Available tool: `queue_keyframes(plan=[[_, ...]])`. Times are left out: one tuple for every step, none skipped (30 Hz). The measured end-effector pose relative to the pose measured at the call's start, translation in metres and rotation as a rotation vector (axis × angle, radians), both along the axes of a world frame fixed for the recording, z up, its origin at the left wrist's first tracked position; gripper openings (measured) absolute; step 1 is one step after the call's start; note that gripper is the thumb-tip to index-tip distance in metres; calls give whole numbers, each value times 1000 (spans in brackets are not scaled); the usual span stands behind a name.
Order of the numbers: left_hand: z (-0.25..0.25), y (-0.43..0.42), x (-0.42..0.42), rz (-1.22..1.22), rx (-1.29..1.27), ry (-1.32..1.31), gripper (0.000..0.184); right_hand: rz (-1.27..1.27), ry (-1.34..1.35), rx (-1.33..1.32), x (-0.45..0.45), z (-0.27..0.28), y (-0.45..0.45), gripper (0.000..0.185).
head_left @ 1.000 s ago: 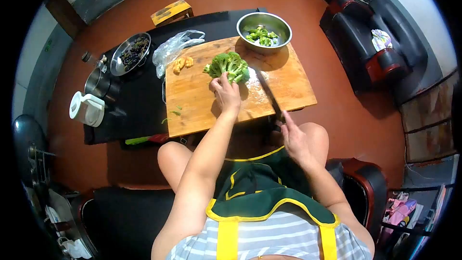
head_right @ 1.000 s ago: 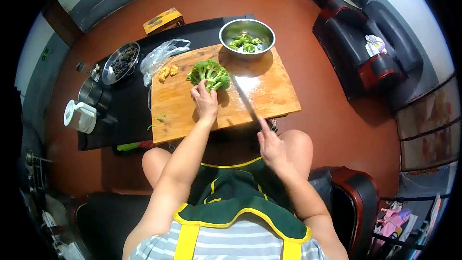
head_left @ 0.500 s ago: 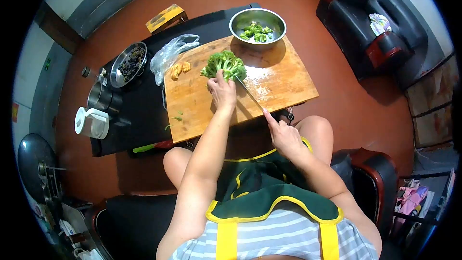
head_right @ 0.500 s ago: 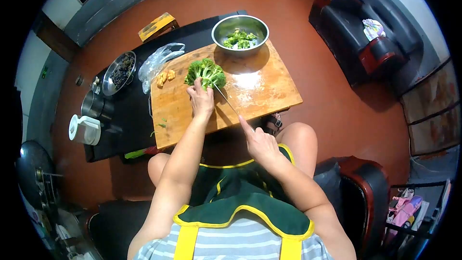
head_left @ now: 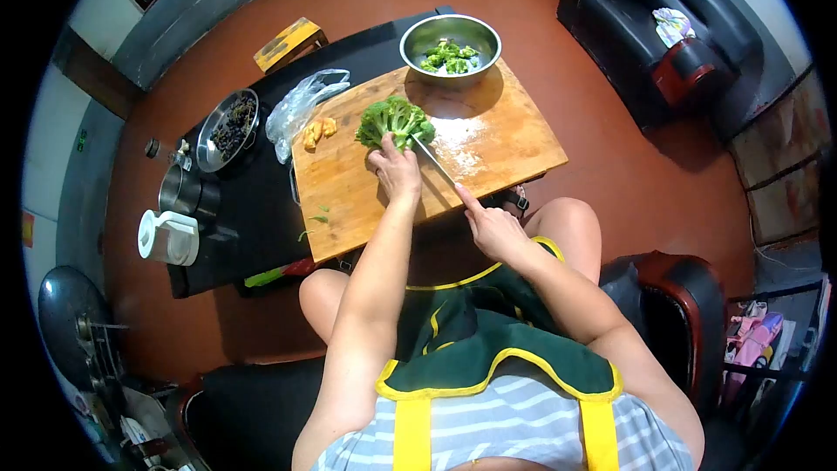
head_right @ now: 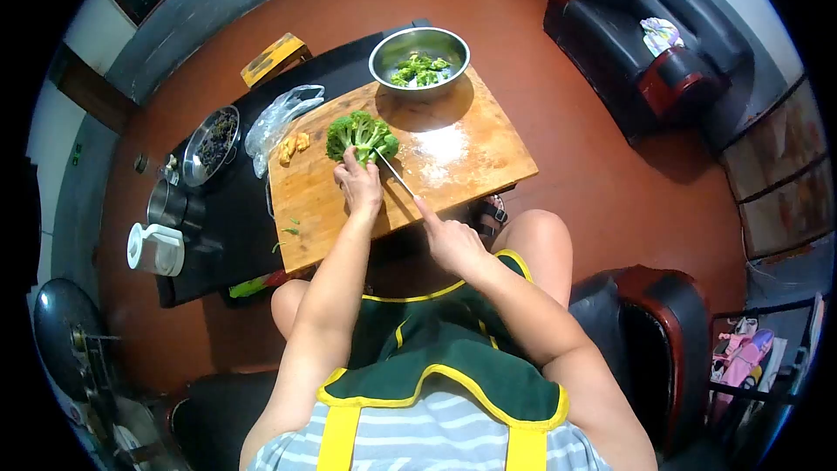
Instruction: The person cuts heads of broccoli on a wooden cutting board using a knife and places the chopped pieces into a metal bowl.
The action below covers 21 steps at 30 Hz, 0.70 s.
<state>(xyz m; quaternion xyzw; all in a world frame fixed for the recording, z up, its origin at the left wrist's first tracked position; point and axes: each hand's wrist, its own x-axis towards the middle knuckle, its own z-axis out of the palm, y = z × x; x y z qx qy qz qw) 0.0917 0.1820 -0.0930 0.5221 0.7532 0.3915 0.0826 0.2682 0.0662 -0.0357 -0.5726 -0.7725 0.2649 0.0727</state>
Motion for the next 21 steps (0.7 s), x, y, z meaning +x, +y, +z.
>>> queue_keyframes(plan=[[0,-1,1,5,36,14,53,3,-17,-22,-2,-9,1,56],[0,-2,2,7,48,4,54,7,-30,-45,-4,-16,1,55],[1,-2,0,2,28,-28,54,3,-20,-50,-6,-18,-2,54],[3,0,-2,0,13,-61,54,2,-11,-48,-6,-20,-6,54],[3,1,-4,1,-11,-97,54,3,-5,-55,-5,-22,-10,53],[4,-1,-6,-15,13,-134,53,-21,-5,-60,-4,-23,-13,54],[3,-1,-9,-2,16,-175,53,-17,2,-51,2,-27,-14,54],[4,2,-13,12,25,-217,52,-12,8,-35,9,-34,-10,54],[5,5,-20,25,34,-258,52,-7,15,-21,17,-38,-5,54],[-3,13,-32,33,37,-234,49,8,5,-53,28,-33,2,53],[-11,19,-44,43,39,-213,47,32,-20,-86,39,-32,13,53],[-2,14,-49,25,12,-461,45,80,-57,-45,52,-35,26,52],[17,8,-50,6,-12,-707,44,127,-92,-2,60,-37,39,52],[32,-2,-49,-1,26,-809,41,134,-97,-36,65,-22,51,50],[30,-4,-53,-2,68,-863,40,143,-102,-69,68,-7,62,48],[27,-7,-57,-15,78,-907,39,173,-66,-18,72,-6,74,43],[25,-10,-62,-26,93,-950,39,167,-82,-81,75,-10,88,41],[29,-15,-63,-30,103,-1047,40,185,-107,-68,72,0,96,41],[31,-20,-63,-35,118,-1144,41,205,-131,-51,69,9,102,41],[34,-25,-63,-40,136,-1241,42,239,-110,26,72,-5,111,38],[35,-32,-64,-78,127,-1281,42,225,-94,44,71,-13,115,36]])
